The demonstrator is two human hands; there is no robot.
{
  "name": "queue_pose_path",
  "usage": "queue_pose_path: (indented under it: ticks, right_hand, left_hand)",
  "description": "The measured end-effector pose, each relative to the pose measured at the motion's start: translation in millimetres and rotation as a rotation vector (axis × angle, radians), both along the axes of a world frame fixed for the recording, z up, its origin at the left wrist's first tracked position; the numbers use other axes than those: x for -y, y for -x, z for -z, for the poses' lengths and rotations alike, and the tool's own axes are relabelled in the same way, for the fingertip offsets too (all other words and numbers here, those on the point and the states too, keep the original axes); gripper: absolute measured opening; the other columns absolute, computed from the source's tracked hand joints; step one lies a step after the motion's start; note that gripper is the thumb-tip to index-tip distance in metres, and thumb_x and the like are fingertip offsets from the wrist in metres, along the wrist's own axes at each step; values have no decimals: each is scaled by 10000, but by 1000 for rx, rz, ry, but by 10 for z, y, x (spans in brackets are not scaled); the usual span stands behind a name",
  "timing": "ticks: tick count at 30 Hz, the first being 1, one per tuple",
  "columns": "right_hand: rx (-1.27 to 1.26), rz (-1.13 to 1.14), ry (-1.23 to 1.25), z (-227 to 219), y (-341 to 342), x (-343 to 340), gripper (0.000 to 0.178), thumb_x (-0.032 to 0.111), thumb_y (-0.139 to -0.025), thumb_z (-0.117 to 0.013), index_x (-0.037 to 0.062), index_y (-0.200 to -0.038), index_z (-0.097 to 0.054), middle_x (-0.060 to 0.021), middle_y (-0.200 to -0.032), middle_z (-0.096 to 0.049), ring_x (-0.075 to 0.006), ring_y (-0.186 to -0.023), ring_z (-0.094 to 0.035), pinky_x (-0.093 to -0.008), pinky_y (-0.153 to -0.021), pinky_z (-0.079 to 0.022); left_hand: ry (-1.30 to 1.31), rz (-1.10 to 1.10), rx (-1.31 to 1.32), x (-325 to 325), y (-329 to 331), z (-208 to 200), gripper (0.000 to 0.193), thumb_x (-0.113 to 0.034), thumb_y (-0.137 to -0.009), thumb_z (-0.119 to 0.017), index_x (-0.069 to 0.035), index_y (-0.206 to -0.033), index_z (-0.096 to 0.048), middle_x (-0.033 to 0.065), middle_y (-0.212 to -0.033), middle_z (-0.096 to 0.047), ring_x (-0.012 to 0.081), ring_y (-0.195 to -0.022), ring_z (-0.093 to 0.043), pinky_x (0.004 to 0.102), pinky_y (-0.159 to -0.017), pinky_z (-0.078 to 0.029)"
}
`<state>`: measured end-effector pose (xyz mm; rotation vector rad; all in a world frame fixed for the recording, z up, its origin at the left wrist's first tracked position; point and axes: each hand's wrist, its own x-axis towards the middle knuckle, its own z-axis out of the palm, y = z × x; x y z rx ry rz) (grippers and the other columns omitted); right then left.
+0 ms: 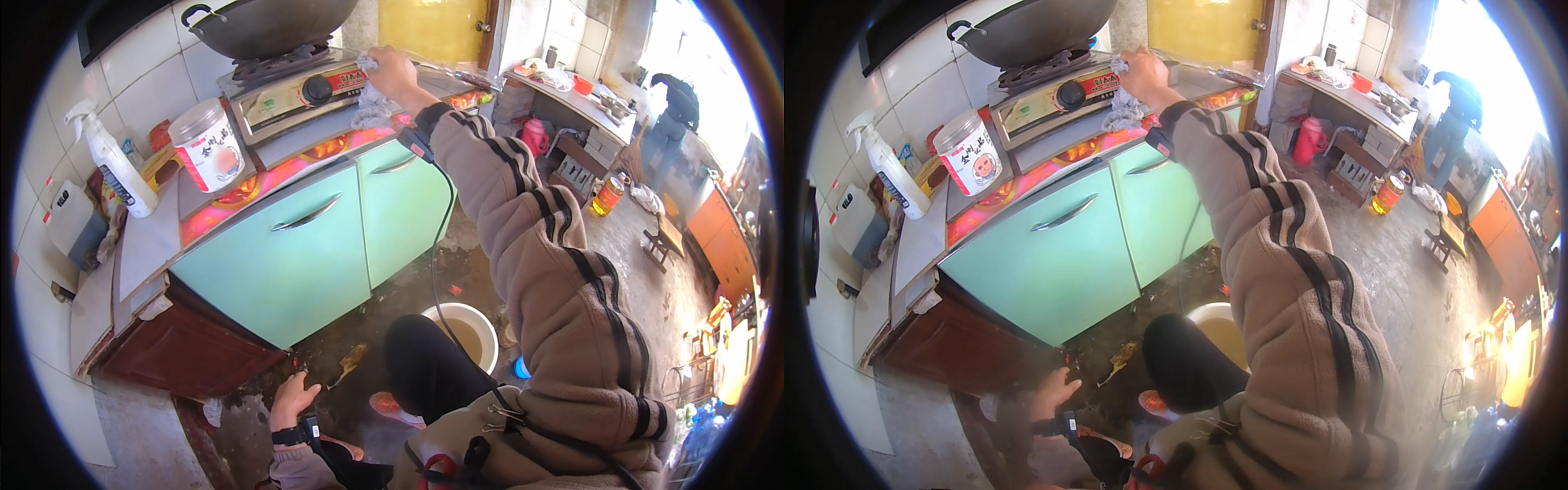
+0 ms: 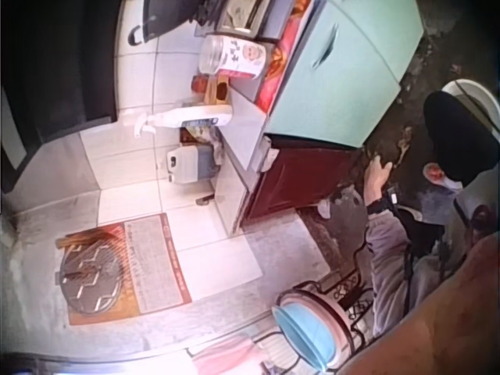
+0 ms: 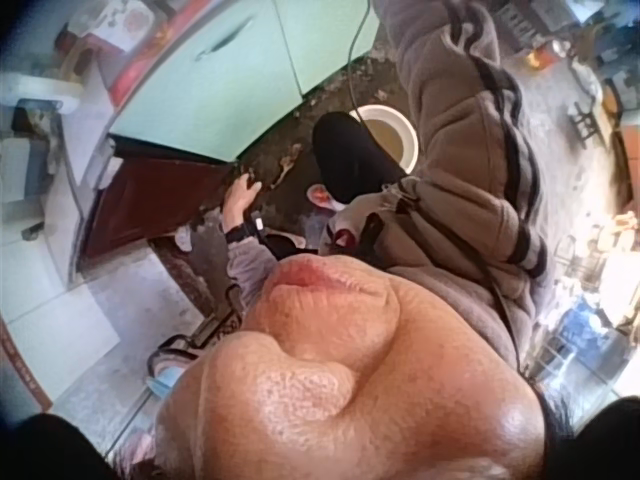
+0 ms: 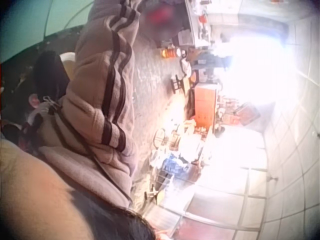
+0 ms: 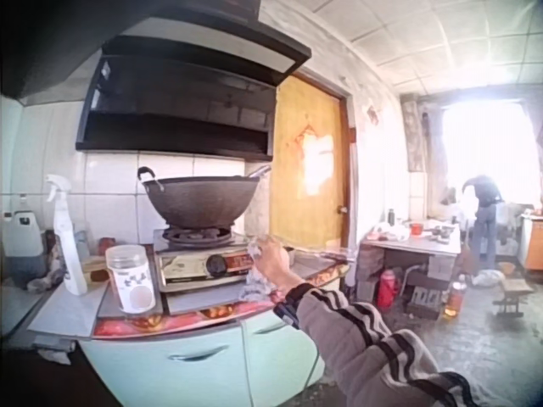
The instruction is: The person squats in a kitchen, dips a cloth into a bucket of water, and wipes the exterior and interior of a green cabinet. They open the cabinet door to clean the inside, then close it and wipe the countertop above.
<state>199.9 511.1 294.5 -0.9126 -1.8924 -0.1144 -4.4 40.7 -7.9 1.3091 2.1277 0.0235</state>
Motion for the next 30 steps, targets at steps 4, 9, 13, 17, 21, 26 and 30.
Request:
queue_pose_path:
  ticks: [4, 9, 13, 17, 21, 26, 30]
  right_hand:
    - [125, -54, 77, 190, -139, 10, 324, 194, -730, -602, 199, -1048, -663, -138, -1126, -593, -334, -1020, -580, -415, -862, -475]
    - [87, 1, 141, 63, -242, -9, 298, 185, -722, -608, 155, -1014, -661, -139, -1103, -605, -346, -975, -598, -431, -830, -486]
    - [-85, 107, 45, -15, -24, -84, 262, 175, -717, -611, 130, -972, -657, -137, -1077, -610, -350, -959, -602, -448, -795, -490]
    - [-35, 65, 57, 49, -16, -107, 274, 192, -727, -609, 132, -988, -666, -148, -1047, -619, -349, -961, -602, -435, -811, -484]
    - [156, -57, 128, -79, -175, -66, 321, 208, -722, -610, 168, -1036, -666, -133, -1055, -625, -327, -996, -595, -409, -839, -478]
    - [18, -158, -125, -319, 100, 225, 271, 202, -721, -599, 143, -978, -661, -132, -942, -627, -344, -907, -604, -427, -782, -491]
    - [279, -206, -301, -399, 558, 529, 306, 233, -740, -630, 131, -1027, -659, -121, -995, -619, -330, -933, -600, -414, -801, -489]
  left_hand:
    - [-7, -9, -6, -28, -29, -46, 636, -412, -815, -607, -33, -1305, -464, 196, -1310, -493, 333, -1207, -474, 400, -1004, -389]
    - [0, 50, -4, -62, -75, -56, 639, -413, -815, -607, -33, -1307, -462, 198, -1317, -486, 332, -1213, -469, 396, -1011, -383]
    - [-9, -1, -11, 16, -30, -29, 643, -413, -814, -609, -31, -1309, -459, 197, -1314, -489, 333, -1212, -470, 397, -1007, -387]
    - [-15, 4, -12, 17, -1, 3, 640, -414, -812, -608, -32, -1304, -464, 191, -1313, -491, 329, -1203, -478, 398, -999, -393]
    - [-37, 69, -27, -75, -32, -11, 623, -419, -814, -603, -30, -1285, -481, 190, -1294, -503, 329, -1190, -488, 401, -984, -401]
    - [-66, 47, -19, -96, -61, 35, 591, -417, -817, -601, -27, -1251, -508, 201, -1245, -531, 339, -1164, -503, 405, -958, -412]
    - [-16, 44, -2, -111, -42, 27, 610, -418, -816, -601, -38, -1279, -486, 191, -1299, -500, 332, -1195, -482, 408, -984, -404]
